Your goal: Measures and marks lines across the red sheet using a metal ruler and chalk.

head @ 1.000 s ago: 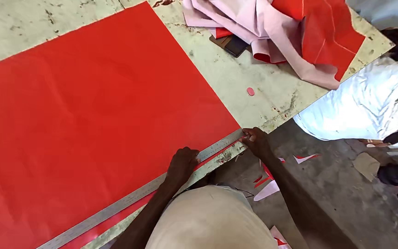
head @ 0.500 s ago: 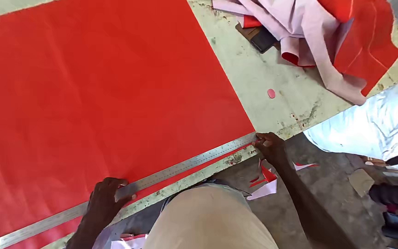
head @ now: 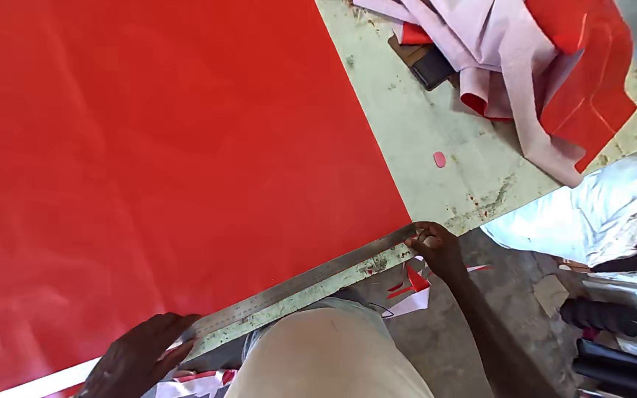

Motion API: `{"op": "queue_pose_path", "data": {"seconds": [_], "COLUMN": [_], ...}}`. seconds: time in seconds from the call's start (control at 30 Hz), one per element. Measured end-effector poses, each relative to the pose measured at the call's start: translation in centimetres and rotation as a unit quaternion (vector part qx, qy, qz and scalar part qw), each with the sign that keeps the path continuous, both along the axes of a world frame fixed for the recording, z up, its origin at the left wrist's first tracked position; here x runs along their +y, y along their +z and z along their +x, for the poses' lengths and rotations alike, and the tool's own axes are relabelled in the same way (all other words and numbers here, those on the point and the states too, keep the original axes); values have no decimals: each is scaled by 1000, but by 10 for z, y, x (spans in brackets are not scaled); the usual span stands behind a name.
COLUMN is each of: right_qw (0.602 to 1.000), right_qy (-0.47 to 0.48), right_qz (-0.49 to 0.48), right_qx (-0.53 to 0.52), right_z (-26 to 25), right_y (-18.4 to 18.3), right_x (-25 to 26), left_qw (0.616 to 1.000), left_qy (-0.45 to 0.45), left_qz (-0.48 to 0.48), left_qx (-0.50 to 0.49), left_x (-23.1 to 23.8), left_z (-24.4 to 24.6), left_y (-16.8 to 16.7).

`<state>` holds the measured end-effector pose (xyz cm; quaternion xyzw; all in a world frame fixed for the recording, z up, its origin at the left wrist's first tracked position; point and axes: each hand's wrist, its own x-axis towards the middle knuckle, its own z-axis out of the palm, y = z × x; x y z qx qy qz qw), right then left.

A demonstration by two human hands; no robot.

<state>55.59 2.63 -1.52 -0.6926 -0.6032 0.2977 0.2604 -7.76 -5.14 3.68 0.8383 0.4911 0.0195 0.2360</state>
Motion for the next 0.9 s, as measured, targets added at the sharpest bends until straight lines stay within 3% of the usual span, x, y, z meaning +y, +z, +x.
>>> {"op": "queue_pose_path", "data": {"seconds": [0.23,0.43,0.63,0.9], "right_qw": [999,998,1000,998], "right_qy": [5,-4,-11,-2], "right_qz": [31,1,-6,61], "right_qx": [-8,69,16,-10], "right_z": [1,1,-2,-5], "right_y": [-4,5,2,-6], "right_x": [-7,-3,0,-6], "left_qw": [998,998,999,995], "left_qy": [-45,-27,-3,-7], "left_qz": [40,36,-33,-83], "left_qx": [-17,-43,-36,-47], "left_x": [-24,-30,-14,-10], "left_z": [-10,-14,-19,-18], "left_y": [-10,-8,-20,-22]}}
